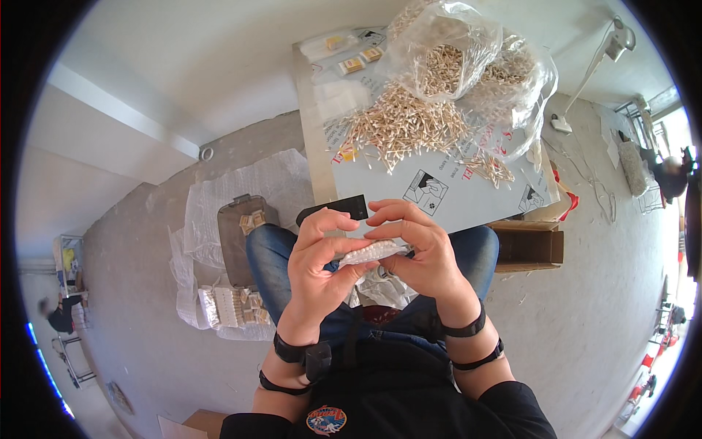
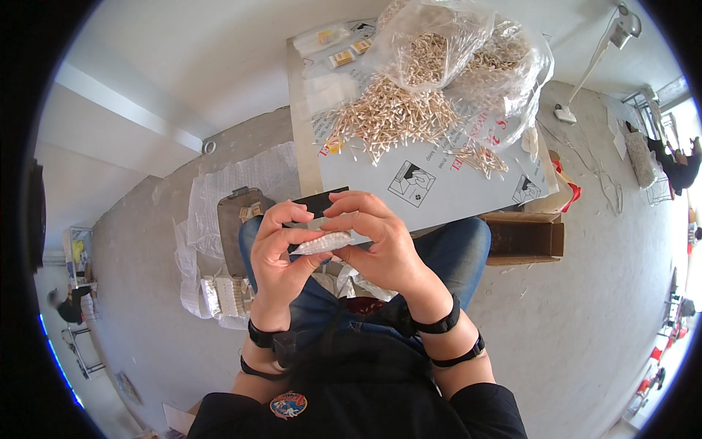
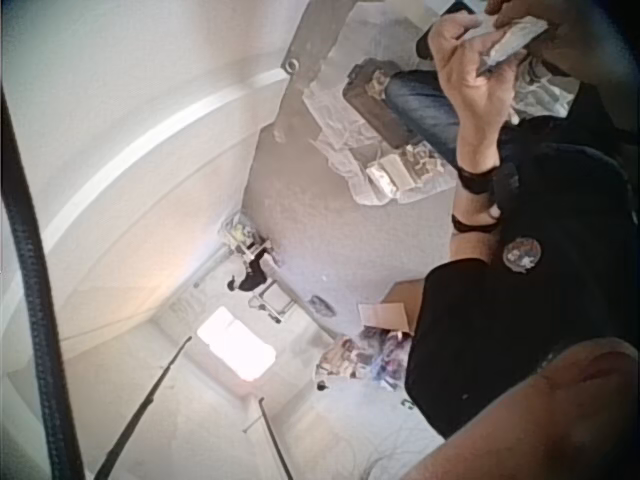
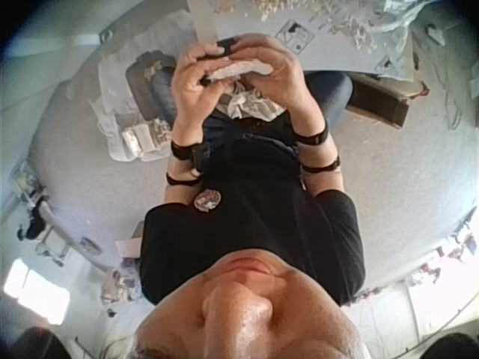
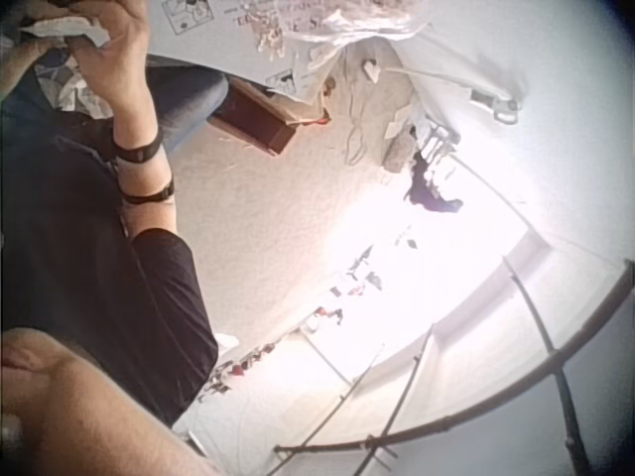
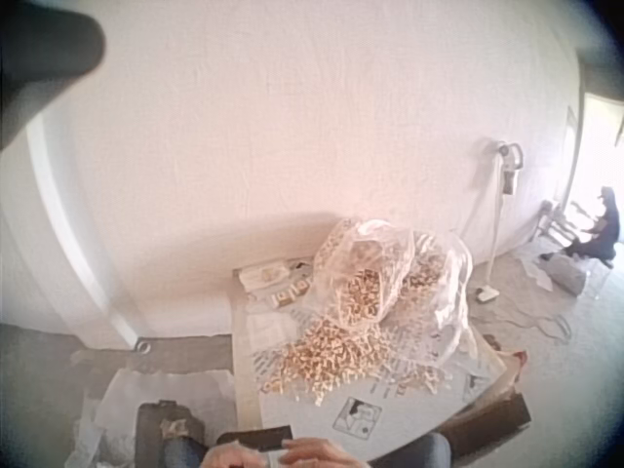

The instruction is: Placing small wooden sticks into individual plastic packets and arranging them in a container.

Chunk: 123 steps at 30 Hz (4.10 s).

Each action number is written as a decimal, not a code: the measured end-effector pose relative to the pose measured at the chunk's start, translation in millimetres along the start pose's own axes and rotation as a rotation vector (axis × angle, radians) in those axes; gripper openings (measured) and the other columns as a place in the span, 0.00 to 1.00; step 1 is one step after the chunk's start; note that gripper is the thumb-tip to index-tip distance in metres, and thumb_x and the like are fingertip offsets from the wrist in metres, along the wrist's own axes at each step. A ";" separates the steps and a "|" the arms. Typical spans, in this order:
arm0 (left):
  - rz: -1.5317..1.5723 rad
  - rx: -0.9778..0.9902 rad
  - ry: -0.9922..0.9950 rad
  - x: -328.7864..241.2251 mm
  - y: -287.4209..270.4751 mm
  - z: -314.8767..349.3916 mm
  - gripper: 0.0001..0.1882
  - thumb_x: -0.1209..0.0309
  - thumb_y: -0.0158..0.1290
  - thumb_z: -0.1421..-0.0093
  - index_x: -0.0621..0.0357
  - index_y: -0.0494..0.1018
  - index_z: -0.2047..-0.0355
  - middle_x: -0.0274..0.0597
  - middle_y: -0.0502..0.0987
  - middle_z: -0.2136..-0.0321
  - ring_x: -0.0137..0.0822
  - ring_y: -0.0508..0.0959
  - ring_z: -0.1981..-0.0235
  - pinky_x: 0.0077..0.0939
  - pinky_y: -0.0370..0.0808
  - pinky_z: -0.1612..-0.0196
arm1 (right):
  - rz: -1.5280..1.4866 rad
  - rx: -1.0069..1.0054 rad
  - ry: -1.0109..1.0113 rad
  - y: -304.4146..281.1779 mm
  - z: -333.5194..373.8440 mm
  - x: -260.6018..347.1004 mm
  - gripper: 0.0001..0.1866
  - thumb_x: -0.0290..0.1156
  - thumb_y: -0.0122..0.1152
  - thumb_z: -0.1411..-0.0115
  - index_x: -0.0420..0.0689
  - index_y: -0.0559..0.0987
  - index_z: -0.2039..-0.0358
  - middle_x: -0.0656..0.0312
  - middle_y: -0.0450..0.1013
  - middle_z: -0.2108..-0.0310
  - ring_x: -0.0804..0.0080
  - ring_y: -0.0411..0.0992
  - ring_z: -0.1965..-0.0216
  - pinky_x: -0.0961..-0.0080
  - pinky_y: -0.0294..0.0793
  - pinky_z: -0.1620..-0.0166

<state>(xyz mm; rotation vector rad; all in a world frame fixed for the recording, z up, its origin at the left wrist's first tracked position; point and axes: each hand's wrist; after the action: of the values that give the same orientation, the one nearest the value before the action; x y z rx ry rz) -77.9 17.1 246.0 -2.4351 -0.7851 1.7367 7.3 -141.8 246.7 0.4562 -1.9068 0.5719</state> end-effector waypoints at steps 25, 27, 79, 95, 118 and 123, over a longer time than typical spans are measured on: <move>0.275 -0.021 -0.286 45.3 20.5 2.5 0.11 0.77 0.67 0.51 0.60 0.82 0.65 0.40 0.78 0.61 0.32 0.77 0.58 0.25 0.73 0.54 | -0.291 -0.061 0.295 3.0 7.3 -44.3 0.17 0.21 0.69 0.49 0.42 0.81 0.57 0.60 0.76 0.58 0.69 0.75 0.57 0.75 0.72 0.52; 0.337 -0.018 -0.357 51.6 24.8 3.1 0.11 0.77 0.66 0.50 0.61 0.82 0.65 0.39 0.78 0.63 0.31 0.78 0.59 0.24 0.73 0.55 | -0.294 -0.062 0.308 5.3 8.0 -53.0 0.14 0.22 0.68 0.48 0.41 0.82 0.59 0.61 0.76 0.59 0.72 0.74 0.59 0.76 0.72 0.53; 0.048 -0.032 -0.338 188.7 50.9 20.0 0.04 0.79 0.64 0.50 0.64 0.79 0.74 0.41 0.80 0.70 0.33 0.80 0.68 0.24 0.75 0.63 | 0.019 -0.015 0.358 43.6 18.0 -187.5 0.07 0.23 0.68 0.47 0.42 0.84 0.65 0.60 0.78 0.65 0.68 0.77 0.65 0.76 0.77 0.62; 0.150 -0.078 -0.453 194.3 49.9 29.6 0.03 0.79 0.62 0.46 0.65 0.79 0.71 0.40 0.80 0.66 0.30 0.79 0.64 0.22 0.74 0.59 | 0.038 -0.037 0.398 44.8 18.0 -192.8 0.04 0.23 0.67 0.46 0.41 0.84 0.68 0.60 0.78 0.65 0.70 0.77 0.65 0.76 0.76 0.62; 0.374 -0.080 -0.551 203.4 45.5 34.3 0.04 0.78 0.60 0.42 0.62 0.78 0.65 0.31 0.78 0.68 0.20 0.74 0.69 0.15 0.71 0.63 | -0.019 -0.075 0.498 43.1 25.0 -200.5 0.08 0.23 0.65 0.43 0.41 0.81 0.62 0.62 0.79 0.68 0.78 0.76 0.68 0.80 0.75 0.63; 0.404 -0.097 -0.569 202.5 44.9 34.0 0.04 0.78 0.60 0.42 0.61 0.78 0.65 0.29 0.78 0.70 0.18 0.73 0.71 0.14 0.70 0.65 | -0.029 -0.074 0.502 39.4 23.5 -195.9 0.07 0.23 0.64 0.43 0.40 0.80 0.62 0.63 0.79 0.70 0.80 0.75 0.70 0.81 0.74 0.64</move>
<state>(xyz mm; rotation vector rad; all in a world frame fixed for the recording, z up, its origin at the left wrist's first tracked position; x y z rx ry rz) -42.9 56.3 42.5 -2.2855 -0.4192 2.6654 42.8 -112.8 50.8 0.2595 -1.4331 0.5357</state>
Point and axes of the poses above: each hand's wrist, its own z-axis away from the middle knuckle, its own y-axis out of the palm, x = y × z
